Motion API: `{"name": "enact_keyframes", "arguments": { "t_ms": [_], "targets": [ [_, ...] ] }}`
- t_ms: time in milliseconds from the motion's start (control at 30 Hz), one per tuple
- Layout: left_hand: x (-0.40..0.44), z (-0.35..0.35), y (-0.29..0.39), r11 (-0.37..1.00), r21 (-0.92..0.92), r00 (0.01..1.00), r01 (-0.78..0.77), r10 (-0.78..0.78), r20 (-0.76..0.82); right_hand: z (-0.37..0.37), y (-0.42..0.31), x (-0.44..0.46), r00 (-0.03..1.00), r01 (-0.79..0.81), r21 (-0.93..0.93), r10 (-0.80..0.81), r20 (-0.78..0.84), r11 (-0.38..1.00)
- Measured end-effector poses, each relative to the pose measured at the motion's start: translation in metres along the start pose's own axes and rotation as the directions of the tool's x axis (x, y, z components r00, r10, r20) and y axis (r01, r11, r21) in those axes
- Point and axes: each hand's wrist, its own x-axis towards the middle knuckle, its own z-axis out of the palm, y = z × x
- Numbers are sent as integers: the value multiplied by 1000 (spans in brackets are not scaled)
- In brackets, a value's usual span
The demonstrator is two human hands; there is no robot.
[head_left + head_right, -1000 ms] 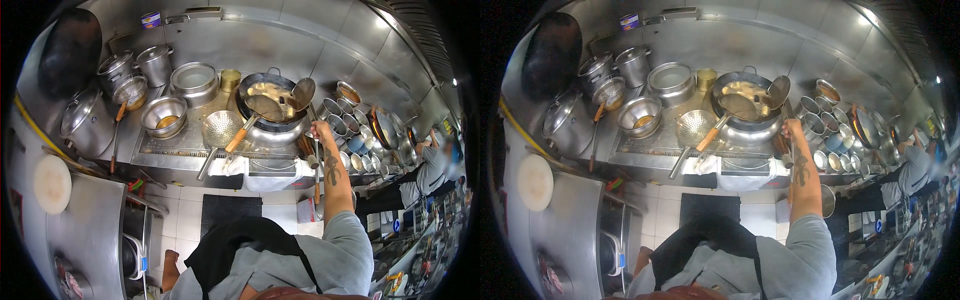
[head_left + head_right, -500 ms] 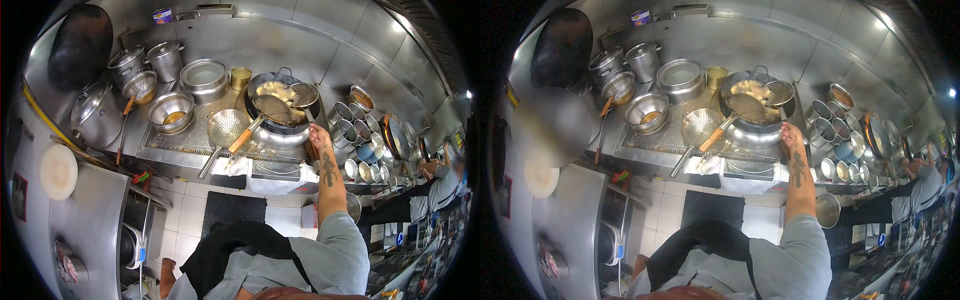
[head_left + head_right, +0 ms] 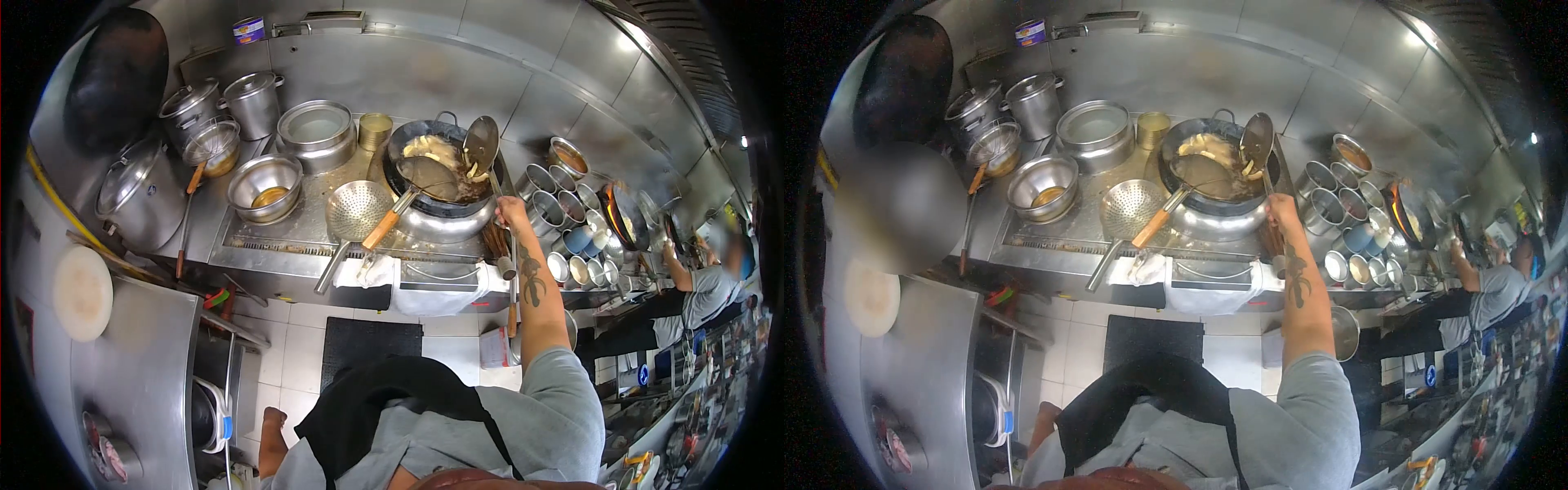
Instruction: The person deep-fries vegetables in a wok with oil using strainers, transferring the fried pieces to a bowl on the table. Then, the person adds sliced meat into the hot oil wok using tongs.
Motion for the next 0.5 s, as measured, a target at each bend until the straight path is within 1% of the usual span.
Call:
{"name": "enact_keyframes", "arguments": {
  "t_ms": [67, 100, 200, 267, 300, 333, 400, 433, 500],
  "targets": [
    [6, -13, 4, 994, 91, 997, -59, 54, 58, 4, 2, 5, 996, 89, -150, -87, 23, 985],
    [8, -17, 8, 981, 181, 997, -63, 54, 54, 5, 3, 7, 995, 102, -153, -99, 21, 983],
    [-2, -30, 18, 1000, 16, 1000, 26, -25, -7, 8, -10, -1, 997, 72, -45, -71, 21, 996],
    [4, -34, 16, 997, 34, 998, -69, 69, 10, 7, -21, -11, 998, 68, -26, -69, -14, 997],
    [6, -35, 15, 998, 19, 997, -68, 67, 27, 6, -25, -17, 997, 66, -16, -66, -31, 998],
    [7, -37, 16, 998, 4, 997, -66, 66, 44, 4, -27, -18, 997, 67, -28, -68, -48, 997],
    [8, -42, 19, 998, -50, 994, 23, -17, 103, -5, -30, -20, 994, 67, -49, -71, -82, 997],
    [6, -46, 22, 996, -66, 989, 62, -53, 136, -10, -29, -21, 993, 78, -123, -89, -82, 989],
    [21, -44, 18, 991, -65, 972, 117, -101, 211, -21, -19, -16, 988, 95, -163, -113, -106, 982]
  ]
}}
